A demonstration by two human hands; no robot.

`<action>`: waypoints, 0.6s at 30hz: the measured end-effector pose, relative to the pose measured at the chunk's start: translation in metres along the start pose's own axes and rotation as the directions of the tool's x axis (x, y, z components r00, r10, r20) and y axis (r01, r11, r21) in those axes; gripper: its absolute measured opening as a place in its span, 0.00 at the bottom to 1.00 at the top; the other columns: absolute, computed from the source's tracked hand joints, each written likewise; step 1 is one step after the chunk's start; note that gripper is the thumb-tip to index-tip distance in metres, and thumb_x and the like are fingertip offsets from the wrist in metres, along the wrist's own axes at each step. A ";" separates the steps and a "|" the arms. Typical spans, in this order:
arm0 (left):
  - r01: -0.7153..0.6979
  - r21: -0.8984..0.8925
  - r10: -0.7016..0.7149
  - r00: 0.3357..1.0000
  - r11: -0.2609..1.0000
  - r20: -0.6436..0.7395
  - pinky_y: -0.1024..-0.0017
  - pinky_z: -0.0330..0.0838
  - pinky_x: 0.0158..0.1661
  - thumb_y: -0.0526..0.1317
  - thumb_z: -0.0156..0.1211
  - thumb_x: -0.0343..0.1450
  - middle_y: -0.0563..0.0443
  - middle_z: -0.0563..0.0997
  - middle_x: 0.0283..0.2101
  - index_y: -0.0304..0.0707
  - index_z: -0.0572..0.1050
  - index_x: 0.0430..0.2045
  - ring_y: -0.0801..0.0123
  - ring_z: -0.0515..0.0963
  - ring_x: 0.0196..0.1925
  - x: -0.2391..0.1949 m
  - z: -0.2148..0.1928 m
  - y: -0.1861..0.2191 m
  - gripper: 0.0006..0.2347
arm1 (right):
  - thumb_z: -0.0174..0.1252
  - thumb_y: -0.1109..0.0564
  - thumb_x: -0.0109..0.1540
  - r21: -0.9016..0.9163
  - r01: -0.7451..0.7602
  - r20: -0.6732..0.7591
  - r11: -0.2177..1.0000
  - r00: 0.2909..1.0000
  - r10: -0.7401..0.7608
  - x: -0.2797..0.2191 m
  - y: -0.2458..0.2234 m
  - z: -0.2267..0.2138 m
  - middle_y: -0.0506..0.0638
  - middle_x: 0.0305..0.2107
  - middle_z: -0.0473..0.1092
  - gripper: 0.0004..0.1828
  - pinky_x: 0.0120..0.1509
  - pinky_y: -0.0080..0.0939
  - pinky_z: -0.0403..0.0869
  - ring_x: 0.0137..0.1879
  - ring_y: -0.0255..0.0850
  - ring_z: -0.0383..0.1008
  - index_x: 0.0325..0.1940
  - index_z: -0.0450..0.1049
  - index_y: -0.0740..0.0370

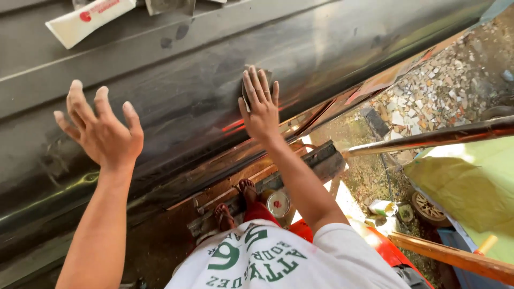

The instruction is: The person retrieves sandpaper and a tube of filler from the trunk of a vehicle, then uses the sandpaper to sand the side panel of a dark-colored car. The person repeatedly rubs the sandpaper over the car's surface in a back-and-forth motion.

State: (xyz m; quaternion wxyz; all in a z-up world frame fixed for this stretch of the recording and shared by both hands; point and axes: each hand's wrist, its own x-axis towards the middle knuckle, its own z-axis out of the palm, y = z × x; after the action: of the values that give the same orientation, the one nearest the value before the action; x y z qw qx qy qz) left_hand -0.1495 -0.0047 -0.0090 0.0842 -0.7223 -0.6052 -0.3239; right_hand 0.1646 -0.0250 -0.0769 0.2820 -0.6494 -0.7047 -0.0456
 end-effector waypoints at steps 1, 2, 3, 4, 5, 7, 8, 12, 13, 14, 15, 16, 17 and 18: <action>-0.004 -0.007 0.004 1.000 1.000 -0.006 0.33 0.41 0.61 0.42 0.53 0.79 0.27 0.62 0.68 0.22 0.77 0.54 0.34 0.62 0.67 0.004 0.003 0.004 0.18 | 0.37 0.44 0.75 -0.007 0.000 -0.007 1.000 1.000 0.000 0.020 0.034 -0.018 0.43 0.77 0.42 0.29 0.86 0.54 0.31 0.84 0.39 0.35 0.80 0.44 0.48; 0.003 -0.009 -0.003 1.000 1.000 0.006 0.32 0.41 0.61 0.41 0.54 0.78 0.27 0.61 0.68 0.22 0.76 0.54 0.34 0.62 0.68 0.003 0.002 0.004 0.18 | 0.41 0.53 0.72 -0.024 -0.067 0.064 0.997 0.996 0.068 0.030 0.062 -0.033 0.43 0.75 0.46 0.29 0.82 0.54 0.26 0.82 0.38 0.39 0.78 0.49 0.48; 0.010 -0.011 -0.010 1.000 1.000 0.018 0.31 0.40 0.61 0.40 0.54 0.77 0.27 0.59 0.68 0.21 0.76 0.55 0.34 0.61 0.68 0.002 0.001 0.003 0.18 | 0.47 0.63 0.68 -0.045 -0.131 0.135 0.990 0.981 0.136 0.040 0.090 -0.048 0.44 0.74 0.50 0.32 0.78 0.55 0.21 0.80 0.37 0.42 0.76 0.53 0.48; 0.007 -0.017 -0.007 1.000 1.000 0.012 0.31 0.40 0.61 0.40 0.54 0.77 0.27 0.59 0.68 0.21 0.76 0.55 0.34 0.61 0.68 0.002 0.001 0.005 0.18 | 0.47 0.63 0.68 -0.051 -0.130 0.128 0.990 0.982 0.136 0.047 0.112 -0.043 0.44 0.74 0.50 0.32 0.78 0.55 0.21 0.80 0.37 0.42 0.76 0.53 0.48; 0.015 -0.015 -0.014 1.000 1.000 0.024 0.31 0.39 0.61 0.41 0.53 0.78 0.27 0.59 0.69 0.21 0.76 0.55 0.33 0.61 0.69 0.003 0.000 0.007 0.18 | 0.39 0.52 0.70 -0.070 -0.309 0.033 0.949 0.950 0.311 0.055 0.135 -0.038 0.42 0.75 0.43 0.29 0.80 0.58 0.28 0.81 0.36 0.38 0.77 0.47 0.47; 0.010 -0.013 -0.009 0.999 1.000 0.035 0.32 0.38 0.61 0.41 0.53 0.78 0.26 0.59 0.69 0.21 0.75 0.55 0.32 0.61 0.69 0.005 -0.003 0.005 0.18 | 0.32 0.41 0.73 -0.065 -0.486 -0.072 0.871 0.873 0.482 0.054 0.118 -0.023 0.40 0.76 0.37 0.30 0.83 0.61 0.34 0.81 0.34 0.35 0.78 0.41 0.47; -0.007 -0.003 0.007 1.000 1.000 0.014 0.32 0.39 0.61 0.42 0.52 0.80 0.25 0.61 0.68 0.21 0.76 0.55 0.33 0.61 0.69 0.004 -0.002 0.004 0.18 | 0.41 0.40 0.70 -0.105 -0.308 -0.058 0.946 0.951 0.303 0.045 0.083 -0.013 0.41 0.75 0.43 0.32 0.82 0.62 0.32 0.82 0.40 0.36 0.78 0.46 0.44; -0.005 -0.008 0.005 0.999 1.000 -0.033 0.30 0.42 0.60 0.40 0.54 0.78 0.26 0.61 0.68 0.21 0.77 0.53 0.33 0.64 0.68 -0.003 -0.002 0.001 0.16 | 0.50 0.41 0.71 -0.019 0.076 0.154 0.997 0.986 -0.072 0.026 0.034 -0.019 0.40 0.74 0.48 0.30 0.83 0.55 0.29 0.81 0.40 0.44 0.76 0.49 0.39; -0.011 -0.009 0.011 0.999 1.000 -0.031 0.30 0.42 0.60 0.40 0.54 0.78 0.26 0.61 0.68 0.21 0.77 0.53 0.33 0.64 0.68 -0.002 -0.003 0.003 0.16 | 0.50 0.41 0.71 -0.019 0.070 0.151 0.997 0.986 -0.066 0.041 0.057 -0.037 0.40 0.74 0.48 0.30 0.83 0.55 0.29 0.81 0.40 0.44 0.76 0.49 0.39; 0.003 -0.006 -0.003 1.000 1.000 -0.031 0.29 0.43 0.59 0.40 0.53 0.78 0.27 0.60 0.68 0.21 0.76 0.53 0.35 0.63 0.68 0.000 -0.002 0.004 0.16 | 0.42 0.44 0.71 -0.026 -0.172 0.113 0.985 0.978 0.174 0.060 0.081 -0.054 0.41 0.74 0.47 0.28 0.82 0.54 0.31 0.80 0.38 0.42 0.76 0.49 0.44; 0.018 -0.004 -0.018 0.999 1.000 -0.031 0.28 0.45 0.58 0.40 0.51 0.78 0.28 0.59 0.68 0.21 0.75 0.53 0.37 0.63 0.68 0.002 -0.001 0.005 0.16 | 0.34 0.46 0.71 -0.023 -0.405 0.077 0.914 0.911 0.405 0.078 0.104 -0.072 0.43 0.74 0.45 0.27 0.81 0.52 0.32 0.79 0.36 0.39 0.75 0.49 0.49; 0.016 -0.003 -0.016 0.999 1.000 -0.036 0.28 0.45 0.58 0.40 0.51 0.78 0.28 0.59 0.68 0.21 0.75 0.53 0.37 0.63 0.68 0.004 -0.001 0.004 0.16 | 0.34 0.46 0.71 -0.020 -0.403 0.073 0.915 0.912 0.404 0.083 0.102 -0.057 0.43 0.74 0.45 0.27 0.81 0.52 0.32 0.79 0.36 0.39 0.75 0.49 0.49; 0.018 -0.002 -0.018 0.999 1.000 -0.047 0.29 0.44 0.59 0.41 0.51 0.79 0.28 0.60 0.68 0.21 0.76 0.53 0.37 0.62 0.68 0.005 -0.001 0.004 0.17 | 0.35 0.45 0.71 -0.068 -0.390 0.000 0.918 0.920 0.391 0.089 0.100 -0.042 0.47 0.73 0.48 0.28 0.80 0.56 0.35 0.79 0.41 0.42 0.75 0.51 0.51; 0.020 -0.004 -0.020 0.999 1.000 -0.046 0.29 0.44 0.59 0.42 0.51 0.79 0.27 0.60 0.68 0.21 0.76 0.53 0.37 0.62 0.68 0.003 -0.001 0.005 0.18 | 0.37 0.43 0.71 -0.121 -0.386 -0.063 0.914 0.922 0.381 0.087 0.100 -0.027 0.51 0.73 0.50 0.29 0.79 0.59 0.38 0.79 0.46 0.45 0.76 0.53 0.53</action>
State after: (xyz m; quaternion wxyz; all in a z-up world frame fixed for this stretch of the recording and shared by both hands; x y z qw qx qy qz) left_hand -0.1447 -0.0040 -0.0055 0.0935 -0.7089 -0.6096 -0.3422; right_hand 0.2680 0.0562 -0.0452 0.2555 -0.7911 -0.5537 -0.0480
